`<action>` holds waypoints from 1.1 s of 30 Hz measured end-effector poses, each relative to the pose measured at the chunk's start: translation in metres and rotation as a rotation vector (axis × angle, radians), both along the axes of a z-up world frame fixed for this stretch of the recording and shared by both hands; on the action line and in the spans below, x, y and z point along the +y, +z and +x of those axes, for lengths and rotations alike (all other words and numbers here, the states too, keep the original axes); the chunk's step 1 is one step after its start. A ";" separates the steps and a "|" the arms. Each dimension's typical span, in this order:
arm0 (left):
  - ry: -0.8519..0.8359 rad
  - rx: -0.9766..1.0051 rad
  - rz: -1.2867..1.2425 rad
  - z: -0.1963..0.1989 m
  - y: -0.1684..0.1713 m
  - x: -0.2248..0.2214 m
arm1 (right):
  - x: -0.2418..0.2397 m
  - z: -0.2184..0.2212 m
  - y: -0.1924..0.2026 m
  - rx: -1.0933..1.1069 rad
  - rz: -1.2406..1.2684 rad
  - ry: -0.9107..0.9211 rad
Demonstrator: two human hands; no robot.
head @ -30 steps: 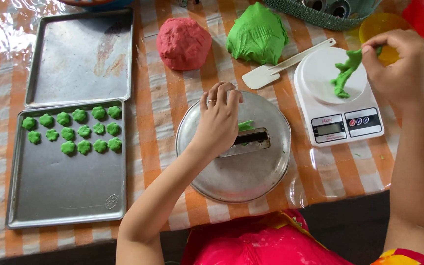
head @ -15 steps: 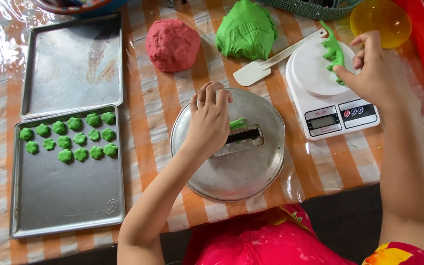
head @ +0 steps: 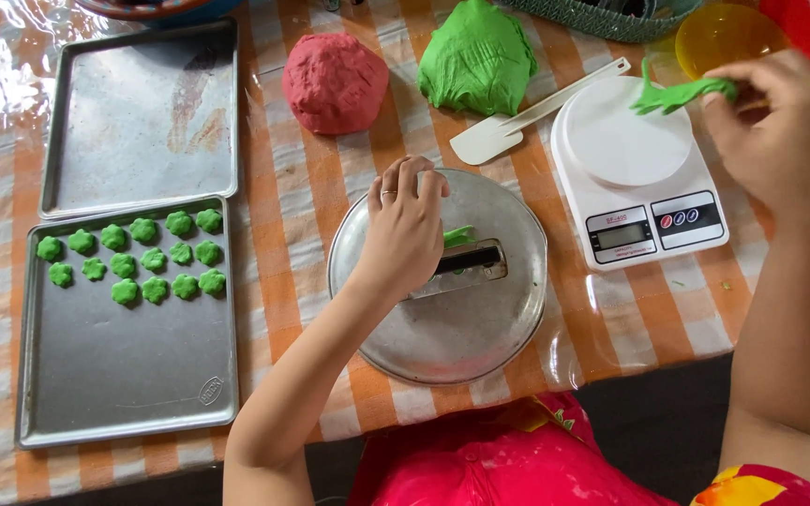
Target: Rolling out green dough and using a leaf-shaped cutter to create individual pieces, then placing them on a baking tray.
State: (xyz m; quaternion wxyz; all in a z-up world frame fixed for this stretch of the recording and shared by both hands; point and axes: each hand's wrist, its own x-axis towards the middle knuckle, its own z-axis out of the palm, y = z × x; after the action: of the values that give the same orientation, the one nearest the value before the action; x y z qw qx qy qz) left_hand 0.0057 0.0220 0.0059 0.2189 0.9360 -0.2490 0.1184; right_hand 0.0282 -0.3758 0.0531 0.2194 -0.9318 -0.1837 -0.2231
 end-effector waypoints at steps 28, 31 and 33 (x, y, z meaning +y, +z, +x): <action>0.032 0.010 0.007 -0.004 -0.003 -0.003 | 0.034 0.026 -0.017 0.315 -0.188 -0.050; 0.042 -0.047 -0.029 -0.004 0.004 -0.006 | 0.064 0.032 -0.004 -0.075 0.041 0.154; 0.092 -0.246 0.039 -0.007 0.005 -0.006 | 0.100 0.031 0.007 0.128 0.106 0.249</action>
State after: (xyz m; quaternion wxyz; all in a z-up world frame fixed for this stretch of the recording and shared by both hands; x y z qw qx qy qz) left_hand -0.0010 0.0155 0.0110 0.1626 0.9290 -0.2329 0.2372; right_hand 0.0592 -0.2759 0.0602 0.3056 -0.9012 -0.2716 -0.1438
